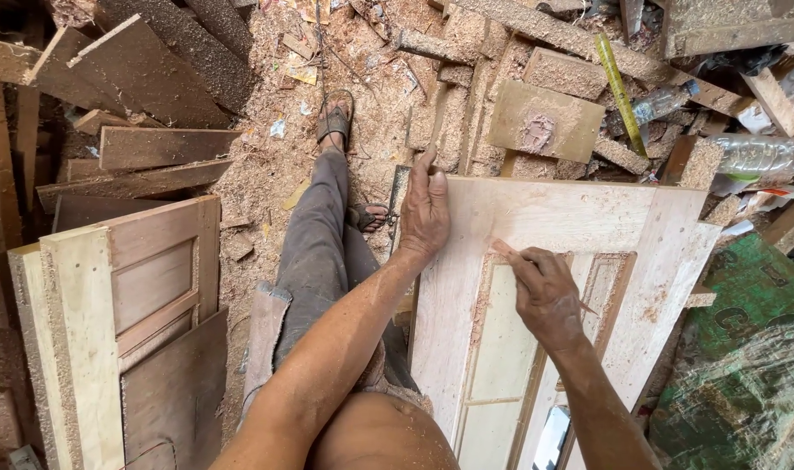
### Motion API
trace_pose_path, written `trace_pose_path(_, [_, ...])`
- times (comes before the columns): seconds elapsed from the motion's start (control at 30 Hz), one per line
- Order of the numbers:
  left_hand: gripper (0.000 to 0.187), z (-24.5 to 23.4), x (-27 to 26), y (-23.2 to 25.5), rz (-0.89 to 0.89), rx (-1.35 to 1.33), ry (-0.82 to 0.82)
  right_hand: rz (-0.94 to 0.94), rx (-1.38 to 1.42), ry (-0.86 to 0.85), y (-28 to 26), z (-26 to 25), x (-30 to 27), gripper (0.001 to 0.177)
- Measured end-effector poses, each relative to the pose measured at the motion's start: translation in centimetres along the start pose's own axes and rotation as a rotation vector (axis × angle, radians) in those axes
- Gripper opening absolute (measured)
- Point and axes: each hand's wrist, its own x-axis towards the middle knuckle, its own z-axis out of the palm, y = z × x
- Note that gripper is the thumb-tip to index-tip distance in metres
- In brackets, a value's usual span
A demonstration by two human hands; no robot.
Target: Sanding a wooden door frame and cleaning its grooves by hand in a workshop.
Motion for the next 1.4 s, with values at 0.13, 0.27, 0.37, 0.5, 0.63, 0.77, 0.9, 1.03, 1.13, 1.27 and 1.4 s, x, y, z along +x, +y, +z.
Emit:
trace_pose_path(0.13, [0.051,0.1,-0.3,-1.4,0.015,0.005,0.014,-0.039,-0.004,0.009,-1.5,0.6,0.6,0.024])
trace_pose_path(0.27, [0.052,0.0,-0.3,-2.3,-0.016,-0.011,0.002,-0.042,-0.067,-0.029,-0.1,0.8,-0.1,0.024])
trace_pose_path(0.37, [0.052,0.2,-0.1,-2.4,-0.023,-0.053,0.013,-0.046,-0.078,0.004,1.1,1.1,-0.2,0.020])
trace_pose_path(0.5, [0.047,0.5,0.4,-4.6,-0.067,-0.081,-0.059,-0.047,-0.006,0.030,-0.5,0.9,1.8,0.018])
trace_pose_path(0.63, [0.055,-1.6,0.7,-4.2,-0.132,-0.130,-0.275,-0.033,-0.038,-0.024,0.5,1.1,0.3,0.021])
trace_pose_path(0.77, [0.045,-2.3,2.0,-6.5,-0.006,-0.122,-0.431,-0.039,-0.026,0.013,0.7,0.6,0.7,0.015])
trace_pose_path(0.9, [0.044,-3.4,2.4,-5.4,0.014,-0.118,-0.528,-0.059,0.022,0.045,-1.0,0.9,2.2,0.015])
trace_pose_path(1.03, [0.044,-4.3,2.7,-4.8,-0.002,-0.165,-0.577,-0.041,-0.033,-0.051,0.0,-0.2,1.1,0.017])
trace_pose_path(1.13, [0.043,-4.4,2.8,-4.5,-0.003,-0.168,-0.602,0.008,-0.078,-0.109,0.6,-0.4,1.0,0.018])
trace_pose_path(1.27, [0.046,-5.0,2.5,-3.7,-0.005,-0.095,-0.615,-0.017,-0.044,-0.037,0.8,1.5,0.6,0.018])
trace_pose_path(1.4, [0.045,-5.1,2.7,-3.1,-0.008,-0.086,-0.637,0.027,-0.004,-0.045,0.0,-0.5,-0.3,0.016])
